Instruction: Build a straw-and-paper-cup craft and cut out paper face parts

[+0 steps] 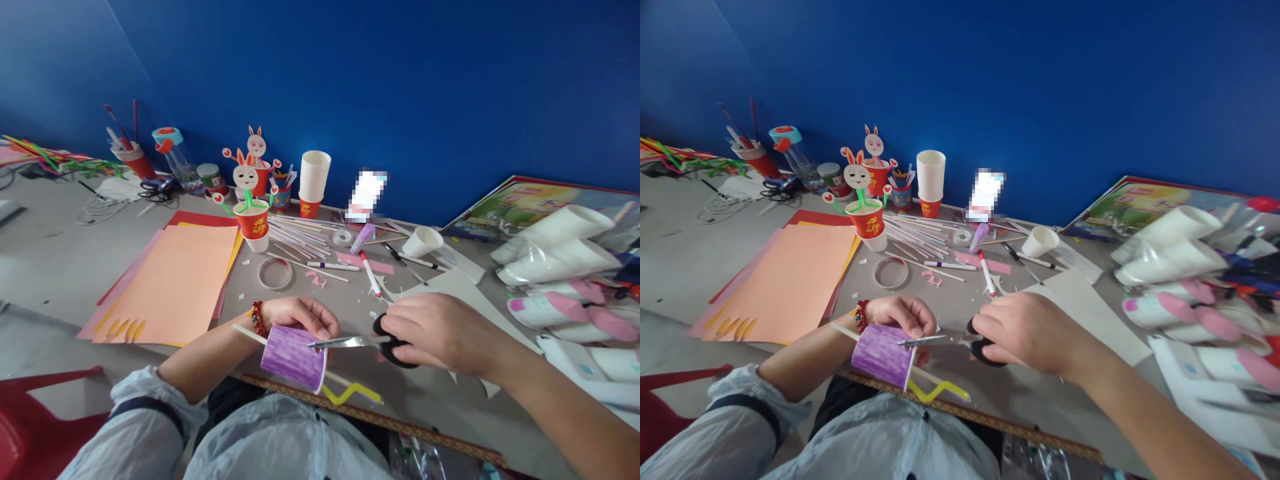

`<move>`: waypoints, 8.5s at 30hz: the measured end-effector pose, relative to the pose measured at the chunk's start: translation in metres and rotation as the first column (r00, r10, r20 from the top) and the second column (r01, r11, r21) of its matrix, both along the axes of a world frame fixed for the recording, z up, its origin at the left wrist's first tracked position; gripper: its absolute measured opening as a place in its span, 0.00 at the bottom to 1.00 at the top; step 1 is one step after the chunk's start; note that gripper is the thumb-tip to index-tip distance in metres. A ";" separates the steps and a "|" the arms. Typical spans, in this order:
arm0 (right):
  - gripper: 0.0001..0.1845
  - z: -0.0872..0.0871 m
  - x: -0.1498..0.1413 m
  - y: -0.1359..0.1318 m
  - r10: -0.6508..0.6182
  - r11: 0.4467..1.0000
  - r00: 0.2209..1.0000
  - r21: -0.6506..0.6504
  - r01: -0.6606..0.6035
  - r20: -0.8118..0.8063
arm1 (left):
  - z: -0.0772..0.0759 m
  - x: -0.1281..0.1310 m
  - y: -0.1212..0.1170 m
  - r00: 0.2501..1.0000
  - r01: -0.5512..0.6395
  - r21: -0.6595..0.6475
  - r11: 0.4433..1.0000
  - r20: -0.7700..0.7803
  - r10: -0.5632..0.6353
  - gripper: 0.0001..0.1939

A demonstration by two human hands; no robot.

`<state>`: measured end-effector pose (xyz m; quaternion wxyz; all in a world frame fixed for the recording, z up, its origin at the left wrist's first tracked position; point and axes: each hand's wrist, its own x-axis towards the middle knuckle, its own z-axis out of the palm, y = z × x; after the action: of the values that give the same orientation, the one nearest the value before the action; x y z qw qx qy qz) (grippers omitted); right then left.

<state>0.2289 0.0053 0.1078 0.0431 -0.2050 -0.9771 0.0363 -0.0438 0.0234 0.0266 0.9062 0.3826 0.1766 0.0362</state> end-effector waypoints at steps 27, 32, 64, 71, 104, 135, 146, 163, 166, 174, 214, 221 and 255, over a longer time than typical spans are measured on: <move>0.14 -0.005 0.000 -0.002 -0.373 0.922 0.893 -0.207 0.327 -0.253 | -0.007 0.004 -0.001 0.984 -0.178 0.119 0.977 0.036 0.175 0.17; 0.11 -0.026 -0.006 -0.019 -0.724 0.657 0.551 -0.658 0.368 -0.414 | -0.009 0.005 0.004 0.888 -0.453 0.411 0.791 0.127 0.442 0.14; 0.11 -0.044 0.005 -0.057 -0.509 0.741 0.803 0.318 0.592 -0.309 | -0.002 0.017 -0.011 0.471 -0.703 0.697 0.142 0.306 0.827 0.09; 0.15 -0.035 0.003 -0.056 -0.485 0.744 0.849 0.412 0.526 -0.209 | -0.006 0.015 -0.011 0.461 -0.647 0.761 0.041 0.348 0.816 0.07; 0.20 -0.048 -0.012 -0.062 -0.669 0.742 0.698 -0.292 0.603 -0.255 | -0.005 0.021 -0.017 0.378 -0.758 0.651 -0.044 0.494 0.783 0.04; 0.23 -0.057 -0.031 -0.067 -0.735 0.666 0.622 -0.464 0.584 -0.272 | -0.009 0.016 -0.011 0.363 -0.626 0.714 -0.313 0.623 0.693 0.03; 0.21 -0.060 -0.023 -0.065 -0.684 0.729 0.657 -0.259 0.634 -0.317 | -0.004 0.013 -0.010 0.422 -0.470 0.801 -0.372 0.573 0.703 0.04; 0.35 -0.048 -0.035 -0.064 -0.886 -0.012 0.464 -1.000 -0.028 -0.002 | 0.004 0.010 -0.009 0.479 -0.341 0.770 -0.539 0.636 0.605 0.07; 0.32 -0.049 -0.034 -0.065 -0.874 0.091 0.486 -0.989 0.118 -0.023 | 0.006 0.011 -0.009 0.474 -0.351 0.770 -0.533 0.637 0.608 0.07; 0.20 -0.051 -0.032 -0.070 -0.729 0.684 0.630 -0.326 0.652 -0.270 | 0.002 0.014 -0.008 0.431 -0.431 0.795 -0.427 0.597 0.676 0.04; 0.25 -0.038 -0.012 -0.056 -0.482 0.778 0.820 0.280 0.563 -0.309 | -0.005 0.014 -0.005 0.506 -0.772 0.596 0.221 0.365 0.782 0.09; 0.23 -0.032 -0.011 -0.055 -0.506 0.794 0.808 0.202 0.573 -0.303 | -0.005 0.014 -0.006 0.520 -0.781 0.578 0.239 0.389 0.760 0.07; 0.24 -0.053 -0.024 -0.067 -0.830 0.330 0.557 -0.834 0.442 -0.033 | -0.006 0.017 -0.008 0.457 -0.656 0.730 -0.193 0.587 0.668 0.05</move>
<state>0.2048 -0.0619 0.0544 0.1948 -0.5672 -0.6541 0.4609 -0.0267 0.0152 0.0211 0.3376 0.6678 0.2957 0.5938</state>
